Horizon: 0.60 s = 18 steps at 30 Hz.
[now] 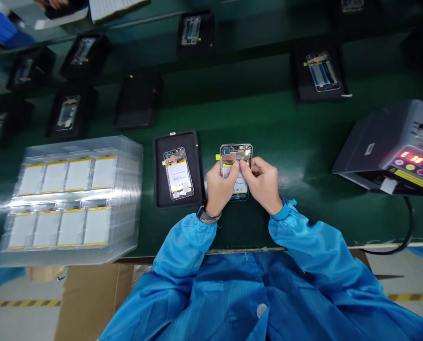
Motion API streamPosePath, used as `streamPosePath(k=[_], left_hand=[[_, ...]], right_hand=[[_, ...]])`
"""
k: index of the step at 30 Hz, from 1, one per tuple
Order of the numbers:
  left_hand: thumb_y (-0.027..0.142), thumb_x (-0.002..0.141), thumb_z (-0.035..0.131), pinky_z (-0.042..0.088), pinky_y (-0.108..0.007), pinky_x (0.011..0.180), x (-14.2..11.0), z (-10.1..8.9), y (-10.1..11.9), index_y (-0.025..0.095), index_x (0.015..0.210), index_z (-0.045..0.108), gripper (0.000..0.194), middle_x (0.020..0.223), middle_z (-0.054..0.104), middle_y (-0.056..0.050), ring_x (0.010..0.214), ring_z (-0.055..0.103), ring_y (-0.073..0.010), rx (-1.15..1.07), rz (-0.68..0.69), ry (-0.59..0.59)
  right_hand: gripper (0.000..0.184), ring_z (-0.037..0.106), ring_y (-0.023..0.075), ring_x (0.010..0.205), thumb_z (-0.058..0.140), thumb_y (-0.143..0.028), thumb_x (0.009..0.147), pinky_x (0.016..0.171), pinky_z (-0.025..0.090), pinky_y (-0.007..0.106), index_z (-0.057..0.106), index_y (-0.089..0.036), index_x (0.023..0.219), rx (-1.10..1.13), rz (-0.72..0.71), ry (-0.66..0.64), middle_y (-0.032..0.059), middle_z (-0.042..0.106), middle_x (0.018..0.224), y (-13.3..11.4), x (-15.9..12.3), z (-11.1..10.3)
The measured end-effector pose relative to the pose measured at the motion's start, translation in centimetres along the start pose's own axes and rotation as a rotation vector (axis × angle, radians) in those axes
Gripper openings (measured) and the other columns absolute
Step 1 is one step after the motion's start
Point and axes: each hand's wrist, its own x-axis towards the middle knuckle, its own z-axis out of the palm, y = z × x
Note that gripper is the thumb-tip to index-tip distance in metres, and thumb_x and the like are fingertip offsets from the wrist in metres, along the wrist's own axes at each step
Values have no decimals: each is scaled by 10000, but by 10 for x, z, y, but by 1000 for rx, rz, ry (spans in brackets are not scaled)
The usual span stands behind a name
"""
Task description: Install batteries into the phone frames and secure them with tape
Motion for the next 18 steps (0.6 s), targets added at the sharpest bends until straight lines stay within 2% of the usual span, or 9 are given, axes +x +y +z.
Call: streamPosePath(k=[6, 10, 13, 15, 18], left_hand=[[379, 833, 706, 441, -236, 579, -3, 4, 1, 132, 824, 717, 247, 713, 684, -25, 636, 580, -142, -28, -18, 41], [434, 832, 742, 446, -232, 569, 2, 3, -4, 134, 830, 706, 302, 725, 684, -23, 639, 586, -141, -99, -57, -39], [545, 840, 744, 467, -232, 565, 7, -3, -9, 138, 900, 706, 413, 784, 712, -38, 670, 625, -154, -224, -135, -182], [602, 849, 723, 509, -245, 600, 11, -8, -11, 141, 972, 708, 477, 863, 743, -59, 726, 672, -176, -325, -190, -281], [585, 850, 742, 577, -295, 725, 12, -13, -11, 147, 1069, 706, 491, 1019, 769, -92, 871, 723, -219, -433, -200, -388]], right_hand=[[469, 251, 82, 524, 673, -468, 881, 483, 197, 245, 383, -213, 616, 108, 94, 38, -64, 313, 541, -1, 2, 3], [521, 257, 74, 505, 706, -491, 861, 466, 204, 235, 347, -218, 601, 153, 127, 26, -66, 318, 525, 3, 4, 2], [473, 386, 87, 493, 705, -542, 878, 461, 303, 227, 450, -211, 658, 261, 150, -54, -43, 460, 549, 4, 7, -3], [406, 526, 123, 534, 733, -568, 861, 491, 413, 237, 568, -202, 795, 354, 174, -153, -21, 577, 613, 4, 10, -7], [447, 659, 181, 625, 788, -593, 804, 562, 535, 282, 606, -202, 923, 443, 208, -237, 6, 671, 689, 2, 13, -12]])
